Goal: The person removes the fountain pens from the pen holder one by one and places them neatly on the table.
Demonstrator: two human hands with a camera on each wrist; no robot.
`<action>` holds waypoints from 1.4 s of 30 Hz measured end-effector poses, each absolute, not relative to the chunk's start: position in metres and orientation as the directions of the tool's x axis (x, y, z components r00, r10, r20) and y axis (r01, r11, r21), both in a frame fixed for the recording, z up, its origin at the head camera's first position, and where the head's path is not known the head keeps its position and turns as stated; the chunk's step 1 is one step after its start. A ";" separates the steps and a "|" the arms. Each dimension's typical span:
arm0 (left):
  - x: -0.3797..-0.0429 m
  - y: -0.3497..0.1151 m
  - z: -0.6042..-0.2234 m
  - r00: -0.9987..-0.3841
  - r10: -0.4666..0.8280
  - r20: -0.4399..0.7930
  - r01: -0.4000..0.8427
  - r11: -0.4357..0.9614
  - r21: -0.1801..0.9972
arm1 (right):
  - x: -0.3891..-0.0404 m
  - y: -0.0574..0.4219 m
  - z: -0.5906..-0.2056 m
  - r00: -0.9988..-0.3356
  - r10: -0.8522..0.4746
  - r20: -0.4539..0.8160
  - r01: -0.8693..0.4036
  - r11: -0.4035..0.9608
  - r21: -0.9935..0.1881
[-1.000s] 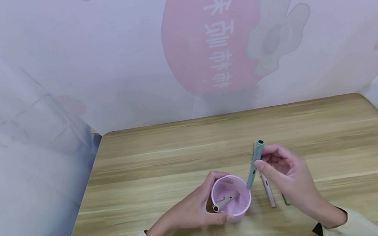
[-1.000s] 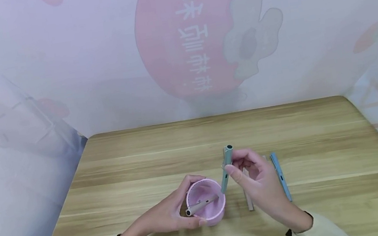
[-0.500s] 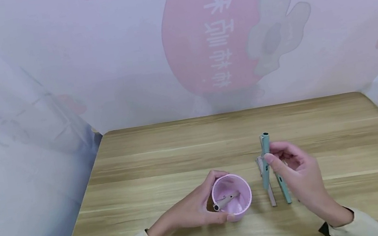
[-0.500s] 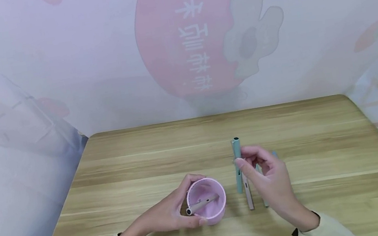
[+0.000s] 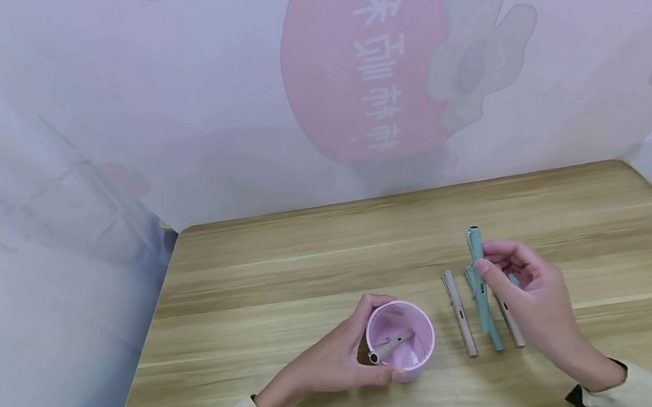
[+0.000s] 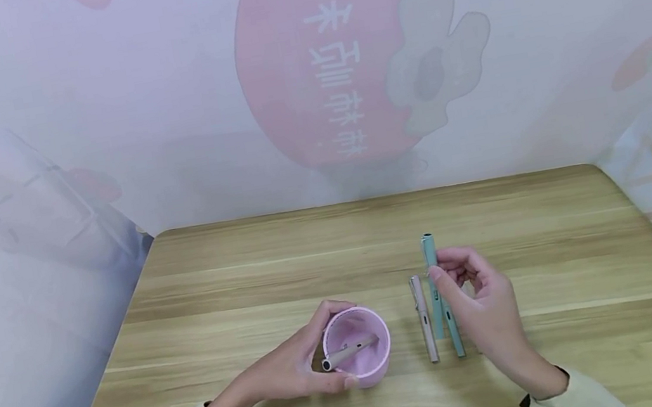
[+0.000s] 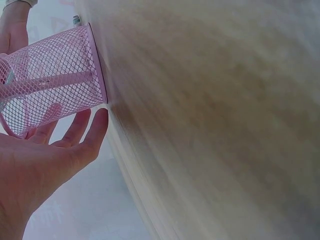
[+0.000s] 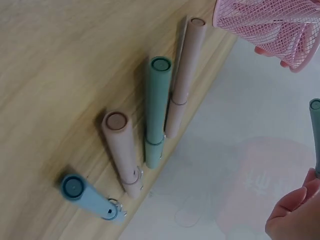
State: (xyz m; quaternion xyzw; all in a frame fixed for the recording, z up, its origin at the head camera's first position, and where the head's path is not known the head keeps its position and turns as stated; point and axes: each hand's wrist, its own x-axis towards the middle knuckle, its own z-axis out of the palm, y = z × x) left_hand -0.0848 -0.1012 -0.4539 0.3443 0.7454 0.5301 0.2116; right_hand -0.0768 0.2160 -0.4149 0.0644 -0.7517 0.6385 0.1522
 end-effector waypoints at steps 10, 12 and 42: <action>-0.084 -0.101 -0.452 -0.669 0.742 0.046 0.283 0.198 0.938 | -0.079 0.231 -0.420 -0.952 0.125 0.280 -0.236 0.289 -0.928; -0.084 -0.101 -0.452 -0.669 0.742 0.046 0.283 0.197 0.939 | -0.080 0.235 -0.422 -0.951 0.125 0.283 -0.235 0.303 -0.924; -0.084 -0.101 -0.452 -0.667 0.743 0.049 0.286 0.195 0.938 | -0.091 0.282 -0.444 -0.979 0.134 0.150 -0.086 0.394 -0.915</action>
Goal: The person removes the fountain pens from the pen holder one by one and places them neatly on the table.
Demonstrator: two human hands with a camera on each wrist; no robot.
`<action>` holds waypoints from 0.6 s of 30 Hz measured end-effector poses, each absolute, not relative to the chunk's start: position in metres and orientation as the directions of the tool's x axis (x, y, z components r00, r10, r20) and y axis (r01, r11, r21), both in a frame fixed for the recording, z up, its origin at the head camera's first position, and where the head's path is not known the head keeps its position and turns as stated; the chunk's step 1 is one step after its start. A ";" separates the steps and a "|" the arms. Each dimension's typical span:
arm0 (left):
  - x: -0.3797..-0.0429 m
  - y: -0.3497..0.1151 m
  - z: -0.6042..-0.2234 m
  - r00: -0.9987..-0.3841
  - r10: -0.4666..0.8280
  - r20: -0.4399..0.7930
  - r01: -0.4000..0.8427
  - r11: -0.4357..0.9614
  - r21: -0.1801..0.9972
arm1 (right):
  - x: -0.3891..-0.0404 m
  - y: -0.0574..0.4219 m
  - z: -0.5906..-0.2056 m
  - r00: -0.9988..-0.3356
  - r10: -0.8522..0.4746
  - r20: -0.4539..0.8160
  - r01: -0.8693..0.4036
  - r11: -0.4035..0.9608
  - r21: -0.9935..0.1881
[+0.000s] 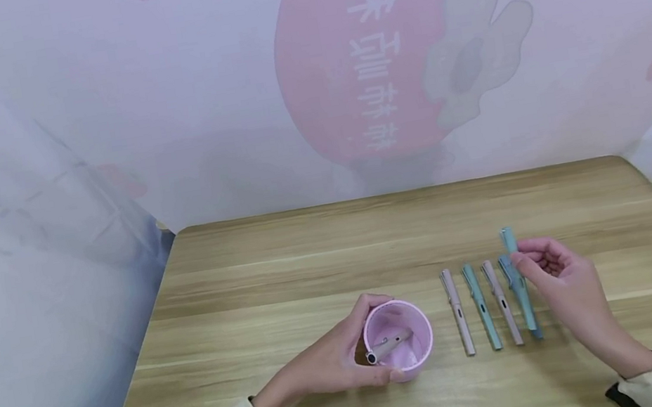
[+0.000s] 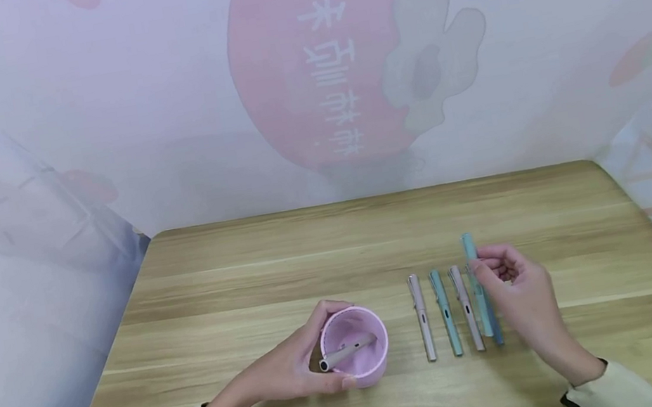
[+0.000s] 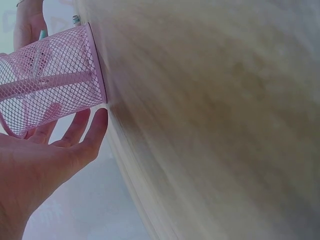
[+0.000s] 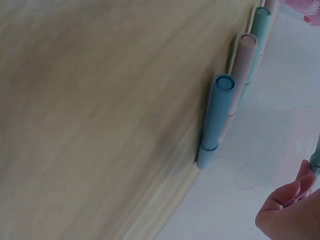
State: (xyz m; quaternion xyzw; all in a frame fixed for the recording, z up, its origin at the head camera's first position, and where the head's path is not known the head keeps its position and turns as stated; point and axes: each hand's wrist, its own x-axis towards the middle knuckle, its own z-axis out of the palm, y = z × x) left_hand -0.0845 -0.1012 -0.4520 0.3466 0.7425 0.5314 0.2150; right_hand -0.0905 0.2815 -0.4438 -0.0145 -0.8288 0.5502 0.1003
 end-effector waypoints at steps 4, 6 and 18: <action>-0.085 -0.101 -0.452 -0.665 0.745 0.056 0.291 0.189 0.938 | -0.092 0.287 -0.448 -0.974 0.150 0.167 -0.093 0.410 -0.907; -0.084 -0.101 -0.452 -0.667 0.743 0.055 0.287 0.188 0.939 | -0.092 0.289 -0.449 -0.973 0.159 0.169 -0.089 0.417 -0.905; -0.085 -0.101 -0.452 -0.671 0.740 0.039 0.266 0.191 0.945 | -0.103 0.310 -0.453 -0.984 0.162 0.074 0.016 0.493 -0.870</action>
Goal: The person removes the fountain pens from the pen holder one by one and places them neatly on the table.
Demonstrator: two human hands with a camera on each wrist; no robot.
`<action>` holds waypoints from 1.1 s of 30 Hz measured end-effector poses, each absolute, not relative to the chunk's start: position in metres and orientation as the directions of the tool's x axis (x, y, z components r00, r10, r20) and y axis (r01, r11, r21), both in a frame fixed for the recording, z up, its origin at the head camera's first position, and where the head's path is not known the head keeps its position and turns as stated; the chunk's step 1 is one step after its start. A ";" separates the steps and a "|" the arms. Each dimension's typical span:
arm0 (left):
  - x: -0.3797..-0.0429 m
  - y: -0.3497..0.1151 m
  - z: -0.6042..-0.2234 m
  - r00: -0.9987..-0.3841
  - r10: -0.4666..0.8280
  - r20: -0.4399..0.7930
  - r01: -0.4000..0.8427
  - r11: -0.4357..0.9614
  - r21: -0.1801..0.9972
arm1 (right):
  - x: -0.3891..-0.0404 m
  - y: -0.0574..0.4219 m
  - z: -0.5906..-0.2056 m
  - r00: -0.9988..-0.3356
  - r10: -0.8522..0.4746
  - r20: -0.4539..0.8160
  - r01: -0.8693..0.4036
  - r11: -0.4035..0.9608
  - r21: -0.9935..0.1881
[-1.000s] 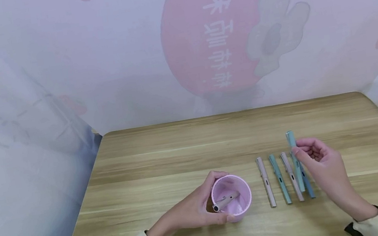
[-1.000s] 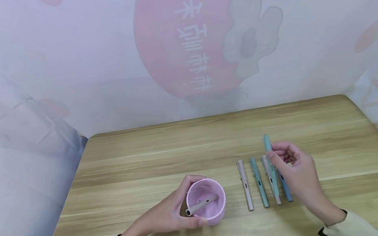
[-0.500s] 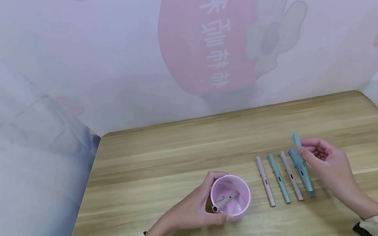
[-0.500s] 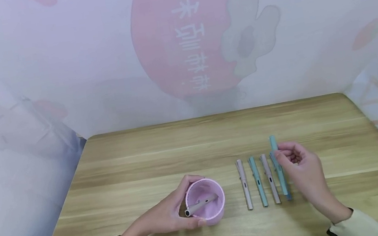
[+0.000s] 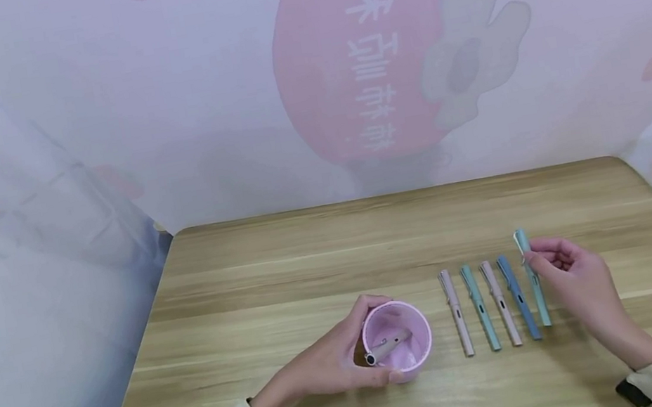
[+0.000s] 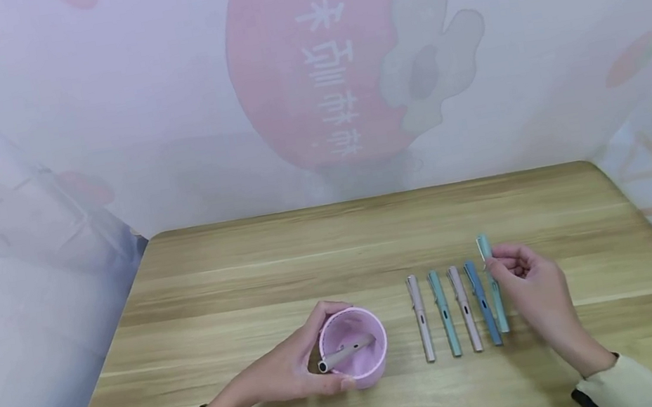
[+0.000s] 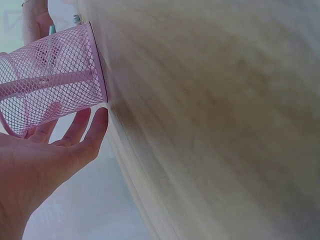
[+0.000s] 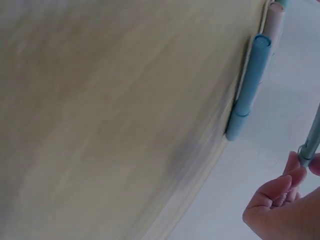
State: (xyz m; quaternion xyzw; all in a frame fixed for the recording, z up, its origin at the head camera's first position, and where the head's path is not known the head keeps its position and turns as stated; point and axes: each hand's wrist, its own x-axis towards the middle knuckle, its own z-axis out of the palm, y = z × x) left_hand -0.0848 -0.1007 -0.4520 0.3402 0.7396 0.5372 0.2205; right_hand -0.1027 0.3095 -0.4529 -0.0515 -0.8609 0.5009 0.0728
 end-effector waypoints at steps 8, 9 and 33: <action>-0.085 -0.100 -0.452 -0.669 0.741 0.051 0.274 0.182 0.944 | -0.106 0.318 -0.451 -0.988 0.152 0.003 0.079 0.534 -0.842; -0.085 -0.100 -0.452 -0.669 0.741 0.052 0.274 0.181 0.945 | -0.106 0.319 -0.450 -0.989 0.148 -0.005 0.085 0.536 -0.840; -0.085 -0.101 -0.450 -0.672 0.740 0.038 0.277 0.203 0.939 | -0.119 0.343 -0.451 -0.979 -0.019 -0.203 0.136 0.686 -0.715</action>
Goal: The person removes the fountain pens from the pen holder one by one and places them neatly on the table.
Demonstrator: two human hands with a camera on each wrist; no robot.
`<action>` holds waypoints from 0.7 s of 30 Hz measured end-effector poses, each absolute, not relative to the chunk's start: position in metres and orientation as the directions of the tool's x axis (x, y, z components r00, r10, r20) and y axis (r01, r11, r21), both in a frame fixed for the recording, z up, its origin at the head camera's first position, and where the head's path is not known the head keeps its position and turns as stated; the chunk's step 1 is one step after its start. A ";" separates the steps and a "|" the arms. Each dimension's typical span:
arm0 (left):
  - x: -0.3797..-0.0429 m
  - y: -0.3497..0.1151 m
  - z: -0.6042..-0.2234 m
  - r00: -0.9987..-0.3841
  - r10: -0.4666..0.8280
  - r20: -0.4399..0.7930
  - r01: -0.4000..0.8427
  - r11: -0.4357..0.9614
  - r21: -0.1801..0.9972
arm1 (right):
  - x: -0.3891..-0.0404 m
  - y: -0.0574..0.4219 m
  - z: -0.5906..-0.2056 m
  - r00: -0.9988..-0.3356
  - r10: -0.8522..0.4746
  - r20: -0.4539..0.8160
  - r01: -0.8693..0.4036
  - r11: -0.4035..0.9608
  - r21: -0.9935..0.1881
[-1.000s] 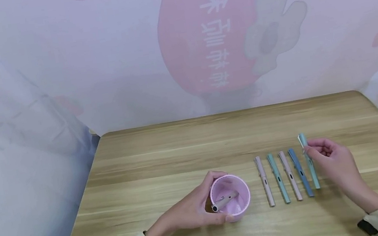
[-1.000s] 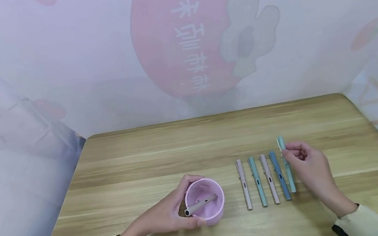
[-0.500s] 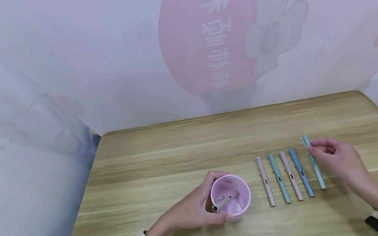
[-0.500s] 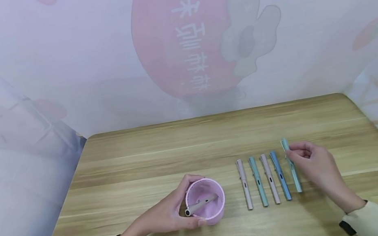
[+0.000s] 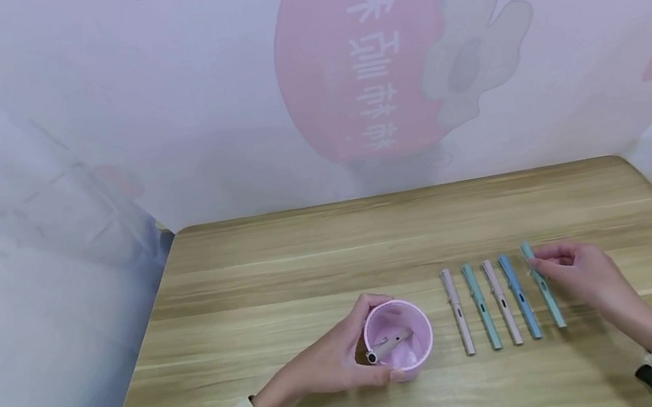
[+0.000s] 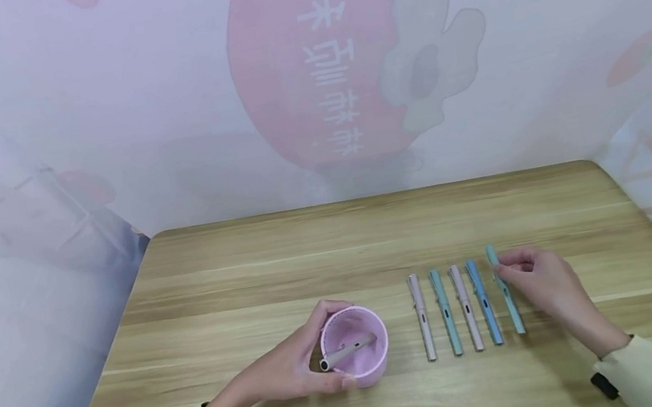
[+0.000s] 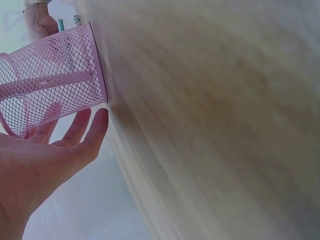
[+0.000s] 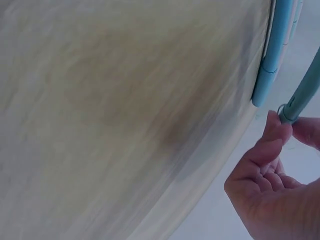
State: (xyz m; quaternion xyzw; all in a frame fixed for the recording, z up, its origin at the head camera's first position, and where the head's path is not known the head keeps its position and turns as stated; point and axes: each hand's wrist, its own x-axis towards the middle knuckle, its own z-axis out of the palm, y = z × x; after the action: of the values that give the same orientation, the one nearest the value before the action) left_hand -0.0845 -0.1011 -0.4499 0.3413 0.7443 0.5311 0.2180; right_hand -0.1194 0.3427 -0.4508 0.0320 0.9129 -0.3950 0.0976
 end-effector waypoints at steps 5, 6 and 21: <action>-0.086 -0.101 -0.450 -0.667 0.744 0.032 0.272 0.204 0.940 | -0.125 0.346 -0.451 -0.966 -0.045 -0.254 0.152 0.699 -0.699; -0.086 -0.101 -0.450 -0.667 0.745 0.029 0.269 0.204 0.941 | -0.126 0.347 -0.451 -0.964 -0.049 -0.260 0.153 0.698 -0.699; -0.085 -0.098 -0.452 -0.663 0.747 0.043 0.277 0.192 0.941 | -0.136 0.355 -0.460 -0.946 -0.074 -0.316 0.161 0.739 -0.655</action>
State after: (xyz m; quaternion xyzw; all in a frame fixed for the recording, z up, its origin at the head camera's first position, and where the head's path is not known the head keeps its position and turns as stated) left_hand -0.0850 -0.0984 -0.4518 0.3462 0.7399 0.5331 0.2203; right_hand -0.1356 0.3554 -0.4600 0.0239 0.9180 -0.3608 0.1626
